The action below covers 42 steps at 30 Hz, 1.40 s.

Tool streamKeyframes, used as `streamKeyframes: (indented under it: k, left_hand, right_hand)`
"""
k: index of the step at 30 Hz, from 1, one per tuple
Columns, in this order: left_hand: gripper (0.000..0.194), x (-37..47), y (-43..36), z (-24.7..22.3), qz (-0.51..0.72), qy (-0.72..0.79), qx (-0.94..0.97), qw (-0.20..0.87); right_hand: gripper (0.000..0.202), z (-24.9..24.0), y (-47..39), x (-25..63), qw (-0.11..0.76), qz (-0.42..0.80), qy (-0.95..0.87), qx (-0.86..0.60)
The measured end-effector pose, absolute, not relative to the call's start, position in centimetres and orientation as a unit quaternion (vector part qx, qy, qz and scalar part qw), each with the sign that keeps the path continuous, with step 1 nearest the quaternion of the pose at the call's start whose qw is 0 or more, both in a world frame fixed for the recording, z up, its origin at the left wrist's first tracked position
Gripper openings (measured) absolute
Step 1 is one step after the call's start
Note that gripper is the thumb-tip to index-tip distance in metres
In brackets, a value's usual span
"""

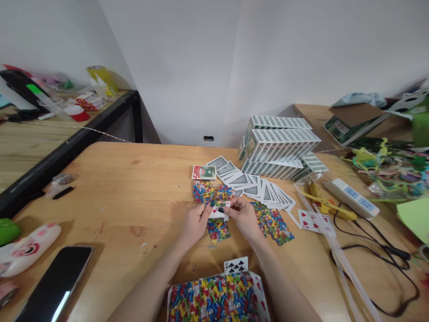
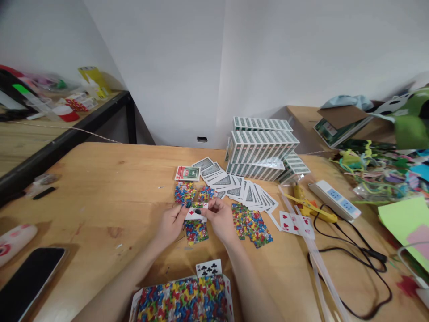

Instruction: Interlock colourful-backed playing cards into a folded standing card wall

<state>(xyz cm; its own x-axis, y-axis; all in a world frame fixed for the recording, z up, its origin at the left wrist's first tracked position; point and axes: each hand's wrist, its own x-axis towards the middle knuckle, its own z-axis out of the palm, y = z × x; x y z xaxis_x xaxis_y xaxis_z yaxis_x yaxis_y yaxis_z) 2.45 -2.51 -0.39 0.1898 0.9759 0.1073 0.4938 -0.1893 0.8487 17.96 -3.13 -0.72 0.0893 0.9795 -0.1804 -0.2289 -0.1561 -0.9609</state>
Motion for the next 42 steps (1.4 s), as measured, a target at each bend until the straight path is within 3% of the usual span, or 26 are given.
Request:
streamKeyframes:
  k: [31, 38, 42]
  left_hand:
    - [0.038, 2.54, -2.58, -0.03, 0.386, 0.510, 0.681, 0.355]
    - [0.033, 2.47, -2.65, -0.25, 0.378, 0.505, 0.664, 0.401]
    - [0.030, 2.55, -3.10, -0.36, 0.380, 0.525, 0.680, 0.343]
  right_hand:
    - [0.027, -0.47, -3.23, 18.01, 0.534, 0.564, -0.386, -0.497]
    - [0.028, -0.32, -3.25, 18.03, 0.525, 0.577, -0.375, -0.502]
    - [0.027, -0.26, -3.28, 17.86, 0.525, 0.560, -0.395, -0.504]
